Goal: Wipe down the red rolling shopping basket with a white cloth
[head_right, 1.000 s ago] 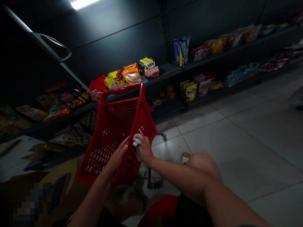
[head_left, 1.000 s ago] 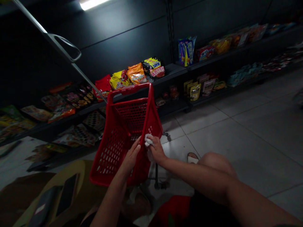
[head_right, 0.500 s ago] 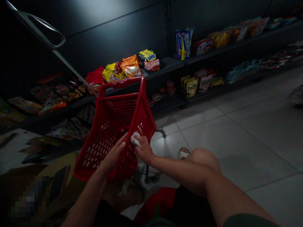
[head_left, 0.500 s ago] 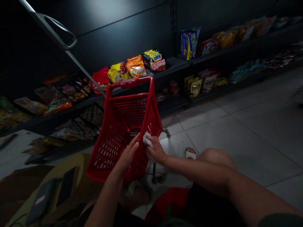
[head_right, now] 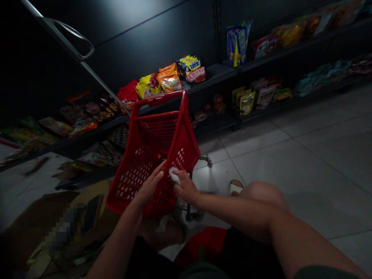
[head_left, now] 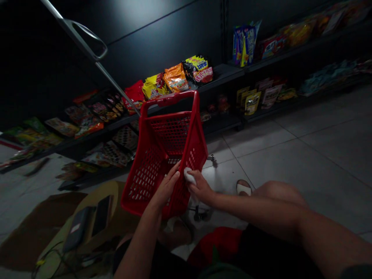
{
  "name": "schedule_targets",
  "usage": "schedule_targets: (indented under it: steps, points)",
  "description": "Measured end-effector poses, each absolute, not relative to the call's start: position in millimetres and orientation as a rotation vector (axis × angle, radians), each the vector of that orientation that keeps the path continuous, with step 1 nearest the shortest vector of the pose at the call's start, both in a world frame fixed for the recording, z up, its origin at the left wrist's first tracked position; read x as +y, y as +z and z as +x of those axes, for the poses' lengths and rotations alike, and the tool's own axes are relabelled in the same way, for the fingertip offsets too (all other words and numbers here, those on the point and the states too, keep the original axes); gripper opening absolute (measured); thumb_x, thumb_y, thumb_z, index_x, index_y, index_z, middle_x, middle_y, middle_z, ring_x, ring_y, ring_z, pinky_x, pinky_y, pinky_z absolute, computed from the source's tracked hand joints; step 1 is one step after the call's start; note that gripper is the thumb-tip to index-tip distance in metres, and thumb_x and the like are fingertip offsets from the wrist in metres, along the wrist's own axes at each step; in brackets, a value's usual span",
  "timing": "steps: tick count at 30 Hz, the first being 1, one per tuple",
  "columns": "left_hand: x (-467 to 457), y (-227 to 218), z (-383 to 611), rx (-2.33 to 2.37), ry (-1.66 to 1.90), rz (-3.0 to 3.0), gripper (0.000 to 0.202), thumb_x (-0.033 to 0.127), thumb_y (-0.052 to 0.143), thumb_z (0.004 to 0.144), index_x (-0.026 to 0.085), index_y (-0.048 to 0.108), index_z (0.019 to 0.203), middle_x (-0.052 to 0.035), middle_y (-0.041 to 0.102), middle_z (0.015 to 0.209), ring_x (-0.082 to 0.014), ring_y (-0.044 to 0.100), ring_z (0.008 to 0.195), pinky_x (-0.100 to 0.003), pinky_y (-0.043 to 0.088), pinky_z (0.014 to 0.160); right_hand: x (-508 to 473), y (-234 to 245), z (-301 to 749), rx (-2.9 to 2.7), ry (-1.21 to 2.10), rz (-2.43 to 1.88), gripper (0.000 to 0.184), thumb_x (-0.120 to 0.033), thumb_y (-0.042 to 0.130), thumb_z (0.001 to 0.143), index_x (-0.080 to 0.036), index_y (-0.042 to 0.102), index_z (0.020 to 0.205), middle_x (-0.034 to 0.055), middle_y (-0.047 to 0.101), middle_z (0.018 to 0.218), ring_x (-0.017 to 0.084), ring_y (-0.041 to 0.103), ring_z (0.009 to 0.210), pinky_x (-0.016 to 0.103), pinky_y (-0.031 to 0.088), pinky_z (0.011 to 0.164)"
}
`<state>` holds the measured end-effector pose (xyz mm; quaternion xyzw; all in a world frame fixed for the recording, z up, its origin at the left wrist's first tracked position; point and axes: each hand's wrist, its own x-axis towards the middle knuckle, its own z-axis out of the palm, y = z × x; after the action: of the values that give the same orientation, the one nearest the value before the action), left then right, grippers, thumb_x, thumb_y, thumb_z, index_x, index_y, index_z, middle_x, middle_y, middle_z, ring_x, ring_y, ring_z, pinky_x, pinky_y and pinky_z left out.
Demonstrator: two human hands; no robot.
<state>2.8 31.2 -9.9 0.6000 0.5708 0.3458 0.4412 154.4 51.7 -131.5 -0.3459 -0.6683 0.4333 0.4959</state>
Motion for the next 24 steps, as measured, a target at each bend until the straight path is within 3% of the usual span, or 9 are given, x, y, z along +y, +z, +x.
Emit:
schedule_targets:
  steps: [4,7,11,16,20,24]
  points:
    - [33.2,-11.1,1.6,1.391,0.887,1.475,0.053,0.043,0.045,0.095,0.026,0.044,0.145,-0.0008,0.041,0.155,-0.0193,0.034,0.145,-0.037,0.025,0.122,65.5,-134.4,176.7,-1.897,1.075,-0.662,0.038,-0.014,0.057,0.077,-0.026,0.061,0.113,0.005,0.057,0.11,0.021,0.056,0.103,0.036,0.046,0.094]
    - [32.7,-11.0,2.8,1.382,0.897,1.463,0.052,0.042,0.045,0.096,0.027,0.044,0.146,0.0001,0.04,0.156,-0.0191,0.033,0.145,-0.038,0.023,0.122,127.3,-137.8,185.9,-1.638,0.998,-1.008,0.034,-0.012,0.054,0.075,-0.021,0.063,0.107,0.0076,0.057,0.112,0.024,0.055,0.106,0.039,0.044,0.097]
    - [37.1,-13.0,4.9,1.375,0.897,1.461,0.052,0.042,0.045,0.096,0.027,0.045,0.145,0.0002,0.039,0.156,-0.0194,0.032,0.146,-0.039,0.021,0.123,156.1,-139.8,172.7,-1.196,0.97,-1.343,0.04,-0.016,0.051,0.076,-0.018,0.056,0.116,0.0105,0.058,0.115,0.027,0.052,0.111,0.047,0.039,0.103]
    - [46.2,-16.4,8.5,1.363,0.912,1.465,0.054,0.043,0.045,0.096,0.025,0.043,0.146,-0.0022,0.042,0.155,-0.0198,0.036,0.144,-0.039,0.025,0.122,52.7,-153.7,146.2,-1.471,1.104,-1.001,0.048,-0.015,0.052,0.077,-0.019,0.048,0.125,0.0091,0.055,0.124,0.023,0.051,0.117,0.042,0.04,0.105]
    - [45.5,-15.0,9.5,1.396,0.9,1.502,0.053,0.042,0.045,0.096,0.025,0.044,0.146,-0.0015,0.042,0.155,-0.0193,0.035,0.144,-0.038,0.024,0.122,27.3,-164.8,154.0,-1.793,1.192,-0.761,0.042,-0.009,0.056,0.072,-0.022,0.056,0.113,0.0049,0.056,0.116,0.02,0.054,0.109,0.036,0.045,0.098]
    - [41.2,-12.8,10.7,1.417,0.868,1.518,0.052,0.042,0.044,0.096,0.026,0.044,0.145,-0.0009,0.041,0.155,-0.0186,0.033,0.145,-0.037,0.023,0.122,108.5,-165.3,178.2,-1.576,1.062,-1.219,0.033,-0.008,0.053,0.075,-0.021,0.059,0.105,0.0056,0.058,0.11,0.021,0.056,0.106,0.036,0.046,0.096]
